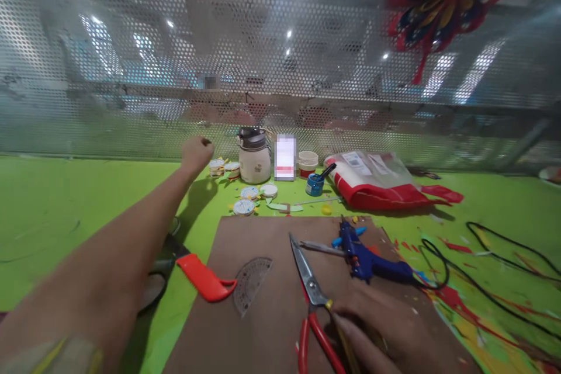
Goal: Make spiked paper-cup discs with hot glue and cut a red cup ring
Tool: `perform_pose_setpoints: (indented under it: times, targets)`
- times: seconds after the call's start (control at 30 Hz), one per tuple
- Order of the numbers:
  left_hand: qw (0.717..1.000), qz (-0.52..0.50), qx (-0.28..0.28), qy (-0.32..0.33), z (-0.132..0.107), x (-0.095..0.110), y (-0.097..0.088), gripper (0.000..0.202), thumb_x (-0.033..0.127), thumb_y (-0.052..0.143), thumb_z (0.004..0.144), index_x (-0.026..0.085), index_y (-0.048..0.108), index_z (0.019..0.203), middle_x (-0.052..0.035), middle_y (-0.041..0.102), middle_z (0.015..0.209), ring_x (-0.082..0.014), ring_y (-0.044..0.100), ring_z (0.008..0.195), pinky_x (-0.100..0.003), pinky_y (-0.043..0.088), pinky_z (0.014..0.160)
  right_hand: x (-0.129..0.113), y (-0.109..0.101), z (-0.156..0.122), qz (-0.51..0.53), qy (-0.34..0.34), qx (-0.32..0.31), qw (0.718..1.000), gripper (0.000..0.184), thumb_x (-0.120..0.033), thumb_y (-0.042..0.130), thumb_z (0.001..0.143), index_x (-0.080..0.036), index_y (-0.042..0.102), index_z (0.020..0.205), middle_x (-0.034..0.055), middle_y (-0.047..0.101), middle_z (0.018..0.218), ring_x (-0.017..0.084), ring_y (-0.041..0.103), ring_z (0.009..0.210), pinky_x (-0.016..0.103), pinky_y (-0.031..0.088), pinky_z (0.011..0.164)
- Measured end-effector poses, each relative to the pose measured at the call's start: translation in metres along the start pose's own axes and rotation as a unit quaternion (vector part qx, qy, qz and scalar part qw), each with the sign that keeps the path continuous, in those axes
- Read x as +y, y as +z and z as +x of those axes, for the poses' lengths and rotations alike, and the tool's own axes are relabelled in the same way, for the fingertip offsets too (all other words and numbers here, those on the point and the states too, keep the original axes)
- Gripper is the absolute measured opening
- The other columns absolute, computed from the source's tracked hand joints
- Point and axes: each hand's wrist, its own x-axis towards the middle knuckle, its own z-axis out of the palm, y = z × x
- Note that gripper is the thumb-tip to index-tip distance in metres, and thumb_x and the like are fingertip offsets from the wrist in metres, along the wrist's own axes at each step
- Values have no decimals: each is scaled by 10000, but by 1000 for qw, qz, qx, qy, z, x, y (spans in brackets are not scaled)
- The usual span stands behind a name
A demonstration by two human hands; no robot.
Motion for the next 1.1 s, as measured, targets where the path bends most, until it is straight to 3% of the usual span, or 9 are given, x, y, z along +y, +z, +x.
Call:
perform_pose_setpoints:
  times: [0.07,0.17,0.3,0.47,0.63,0.73,0.9,1.0,1.1]
  targets:
    - [998,17,-43,45,-19,22,2,389,361,633,925,175,603,1266,-94,610,1307,-289,626,1112,-475,548,900,-5,1,-3,12,15,6,1000,199,-111,521,956,-218,686,979,14,729,935,125,698,863,184,536,787]
    - [980,40,-171,99,-48,47,11,362,373,643,916,162,638,1210,-73,642,1249,-285,648,1058,-444,565,861,-11,2,-4,24,15,21,999,191,-107,528,950,-195,698,951,22,728,913,136,694,853,201,533,792]
    - [950,81,-280,109,-78,58,25,364,343,622,937,177,597,1261,-105,632,1258,-241,655,1032,-448,572,852,-20,-3,1,-8,27,19,999,154,-113,589,923,-174,722,875,25,745,856,150,713,805,198,543,753]
    - [946,133,-274,111,-96,64,43,380,339,629,933,183,589,1277,-106,617,1287,-256,643,1074,-464,561,879,-27,-14,5,-48,61,13,997,142,-100,611,916,-155,740,893,46,769,872,174,733,839,210,547,784]
    - [950,167,-248,85,-96,70,56,363,339,635,929,191,602,1258,-100,624,1276,-254,643,1077,-453,559,880,-25,-14,2,-54,62,7,997,152,-102,601,927,-155,739,895,44,765,878,175,727,844,218,539,777]
    - [956,163,-235,71,-83,70,44,362,344,634,929,190,604,1255,-97,627,1269,-255,645,1072,-448,561,874,-23,-13,1,-47,46,18,998,149,-103,596,928,-161,729,896,35,757,877,170,720,836,219,535,770]
    - [956,170,-236,43,-66,60,7,364,356,624,935,169,604,1247,-100,642,1233,-243,660,1023,-439,573,843,-23,-16,1,-52,39,21,998,135,-90,616,910,-163,727,885,34,759,870,161,722,820,199,530,759]
    - [950,186,-243,62,-79,57,1,357,363,629,930,182,614,1237,-95,639,1245,-252,653,1049,-443,565,862,-27,-18,1,-55,29,9,998,134,-102,617,913,-163,732,882,37,759,868,155,719,793,191,525,731]
    - [945,196,-249,86,-103,58,10,370,360,629,930,188,604,1257,-98,625,1276,-261,642,1080,-460,556,886,-32,-18,-1,-57,18,-19,998,136,-133,611,927,-169,741,907,41,763,904,159,718,817,197,517,738]
